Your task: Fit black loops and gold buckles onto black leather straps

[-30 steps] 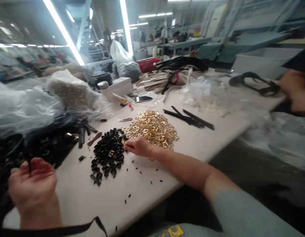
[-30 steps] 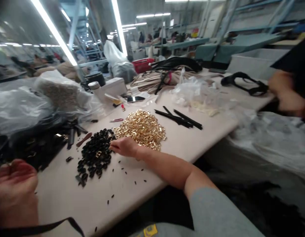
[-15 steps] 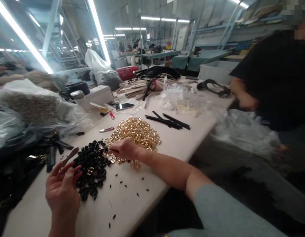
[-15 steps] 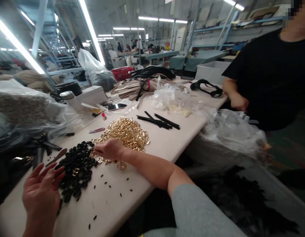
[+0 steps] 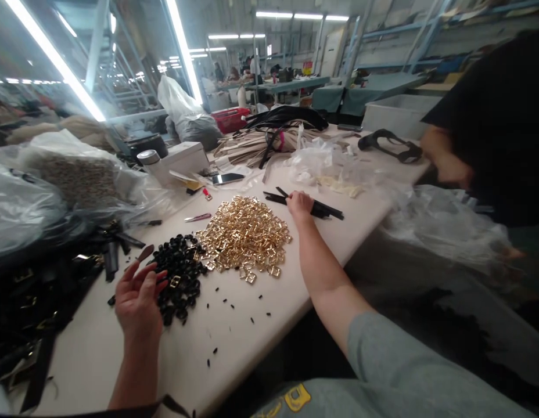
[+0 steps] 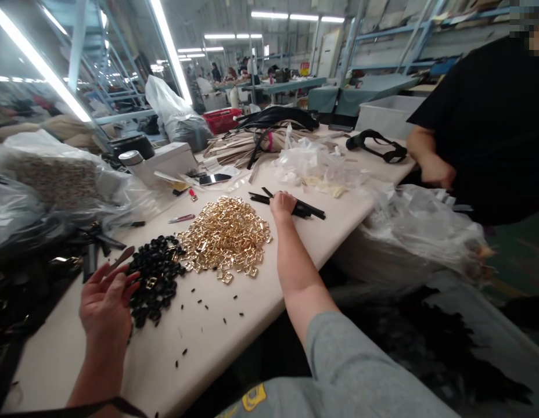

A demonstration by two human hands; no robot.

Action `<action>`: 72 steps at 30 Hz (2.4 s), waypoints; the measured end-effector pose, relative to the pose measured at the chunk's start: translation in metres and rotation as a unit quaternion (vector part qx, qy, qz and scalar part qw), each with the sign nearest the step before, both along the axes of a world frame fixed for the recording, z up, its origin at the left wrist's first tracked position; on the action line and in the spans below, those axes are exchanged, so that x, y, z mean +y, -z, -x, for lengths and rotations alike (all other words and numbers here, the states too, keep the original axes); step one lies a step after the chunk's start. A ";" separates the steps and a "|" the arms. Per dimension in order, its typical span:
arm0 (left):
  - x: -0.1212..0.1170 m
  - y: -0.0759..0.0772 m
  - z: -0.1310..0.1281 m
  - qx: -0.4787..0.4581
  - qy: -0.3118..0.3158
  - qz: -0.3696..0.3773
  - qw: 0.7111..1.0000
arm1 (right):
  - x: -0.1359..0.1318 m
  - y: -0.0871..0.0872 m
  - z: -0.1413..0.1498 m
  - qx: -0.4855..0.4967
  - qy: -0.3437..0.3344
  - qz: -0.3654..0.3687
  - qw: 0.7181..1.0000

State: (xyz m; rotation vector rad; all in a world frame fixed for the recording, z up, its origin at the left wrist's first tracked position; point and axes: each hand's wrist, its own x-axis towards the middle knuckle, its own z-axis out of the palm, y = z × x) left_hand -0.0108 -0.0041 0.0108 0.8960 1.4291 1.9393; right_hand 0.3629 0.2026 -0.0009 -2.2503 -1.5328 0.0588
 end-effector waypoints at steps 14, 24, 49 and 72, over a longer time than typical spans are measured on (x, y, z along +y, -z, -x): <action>-0.001 0.006 -0.001 0.020 0.039 0.027 0.999 | 0.000 -0.018 0.026 0.006 -0.092 -0.091 0.992; -0.001 0.008 -0.014 -0.044 0.136 0.092 0.985 | -0.086 -0.033 0.153 0.289 -0.563 -0.024 0.773; -0.003 0.008 -0.025 -0.086 0.167 0.140 0.972 | -0.121 -0.003 0.182 0.123 -0.641 -0.174 0.737; -0.008 0.002 -0.018 0.488 0.100 0.022 0.867 | -0.122 0.003 0.186 0.050 -0.647 -0.152 0.746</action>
